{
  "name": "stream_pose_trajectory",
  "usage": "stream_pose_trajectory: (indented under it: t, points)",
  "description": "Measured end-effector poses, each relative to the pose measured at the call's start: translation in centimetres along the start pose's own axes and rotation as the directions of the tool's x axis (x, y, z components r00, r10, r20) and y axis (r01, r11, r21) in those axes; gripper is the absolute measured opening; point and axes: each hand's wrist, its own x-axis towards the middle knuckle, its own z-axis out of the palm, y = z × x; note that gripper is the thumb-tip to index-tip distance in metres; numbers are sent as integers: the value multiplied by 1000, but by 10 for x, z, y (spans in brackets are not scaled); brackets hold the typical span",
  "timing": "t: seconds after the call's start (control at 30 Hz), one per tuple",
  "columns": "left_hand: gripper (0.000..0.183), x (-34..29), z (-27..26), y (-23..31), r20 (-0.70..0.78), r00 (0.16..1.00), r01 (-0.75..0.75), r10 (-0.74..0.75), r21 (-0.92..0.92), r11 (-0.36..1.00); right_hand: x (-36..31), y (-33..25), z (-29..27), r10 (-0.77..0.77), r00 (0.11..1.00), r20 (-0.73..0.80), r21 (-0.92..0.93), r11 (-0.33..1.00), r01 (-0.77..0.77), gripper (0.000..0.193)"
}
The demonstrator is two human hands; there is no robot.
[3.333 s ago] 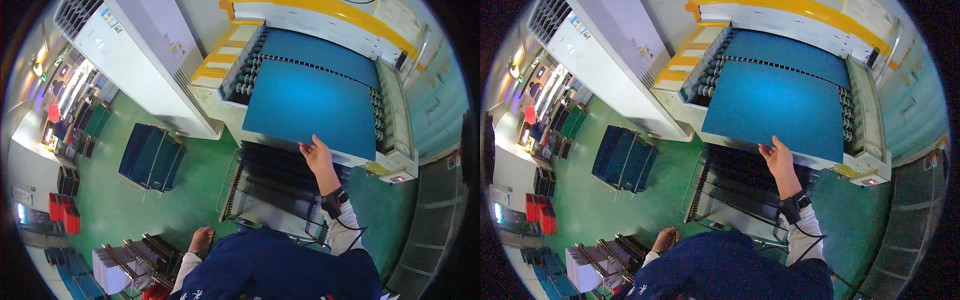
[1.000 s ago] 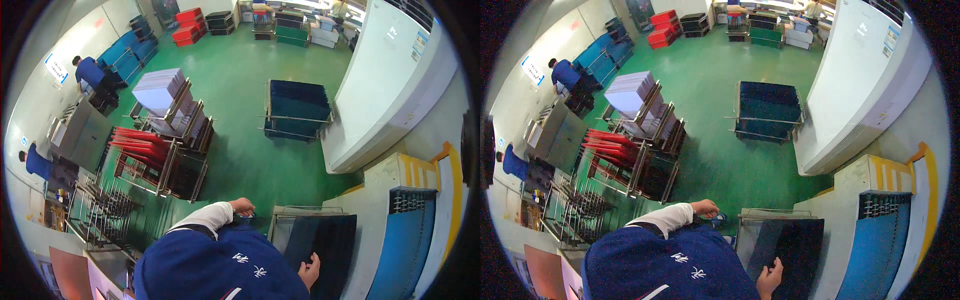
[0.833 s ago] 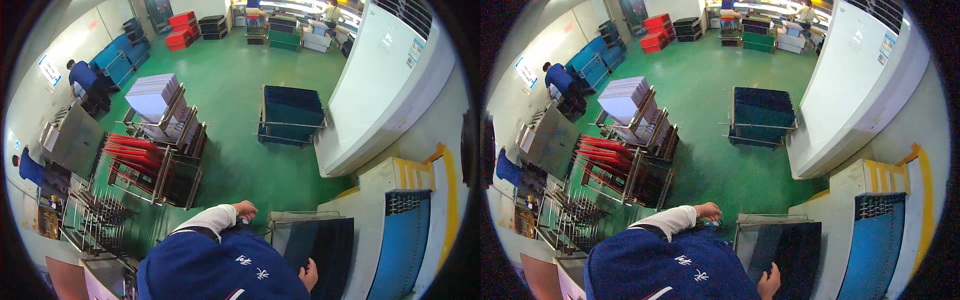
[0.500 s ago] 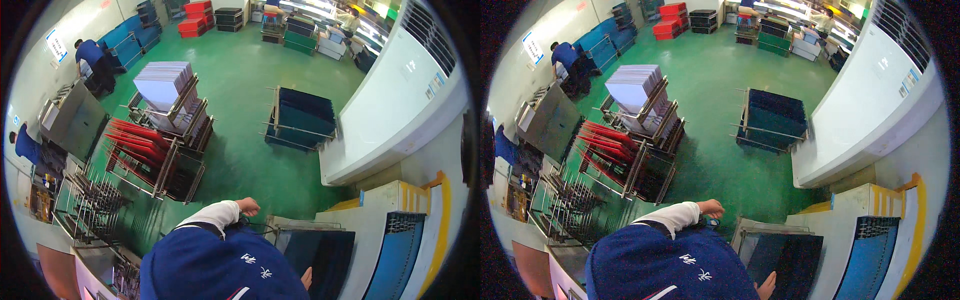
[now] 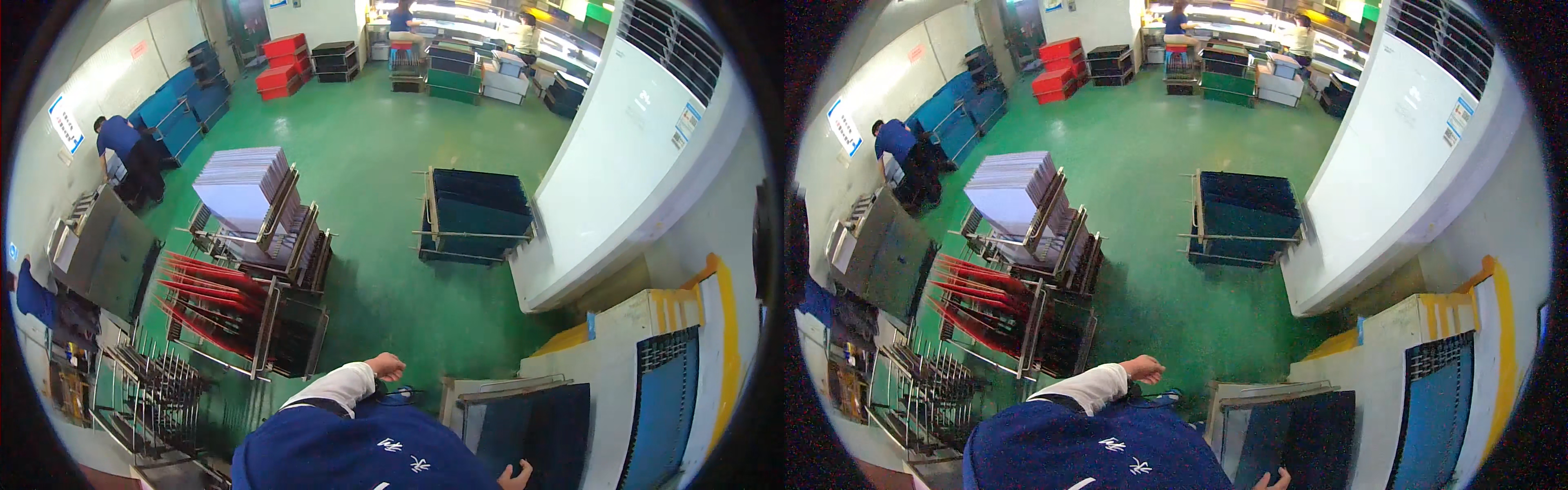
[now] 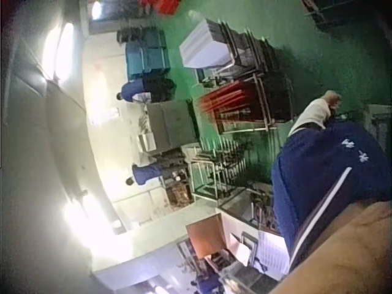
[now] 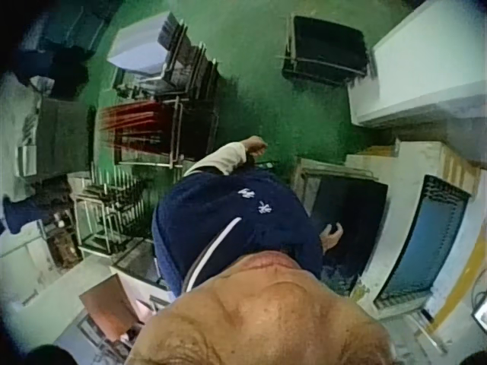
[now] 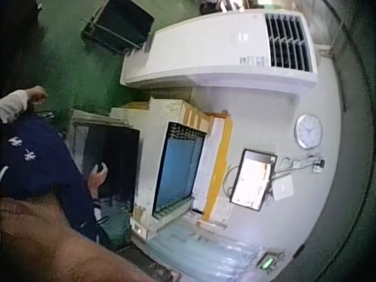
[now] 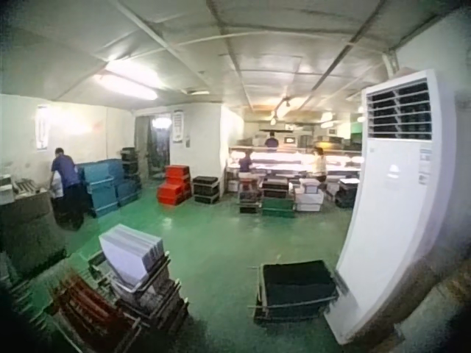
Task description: Feeding blue rectangular plates into a processing machine one by one.
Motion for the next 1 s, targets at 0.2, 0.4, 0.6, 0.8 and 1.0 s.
stream_pose_trajectory:
  t: [0.2,0.4,0.6,0.8,1.0]
  points:
    - [17,-65,54,39,-234,970,-11,58,194,981,-9,36,17,13,999,46,-262,965,-1,25]
    - [14,-35,11,25,-124,992,-16,36,155,988,-14,113,33,-458,889,17,-448,791,417,39]
    - [14,-40,7,26,-124,992,-16,32,128,992,18,35,-8,167,970,179,-420,904,-78,46]
    - [17,10,-40,-2,16,999,43,-44,64,997,32,70,10,295,954,54,-354,899,-258,46]
    - [12,-40,16,20,-191,981,0,31,156,988,30,84,17,313,950,5,-376,881,-288,45]
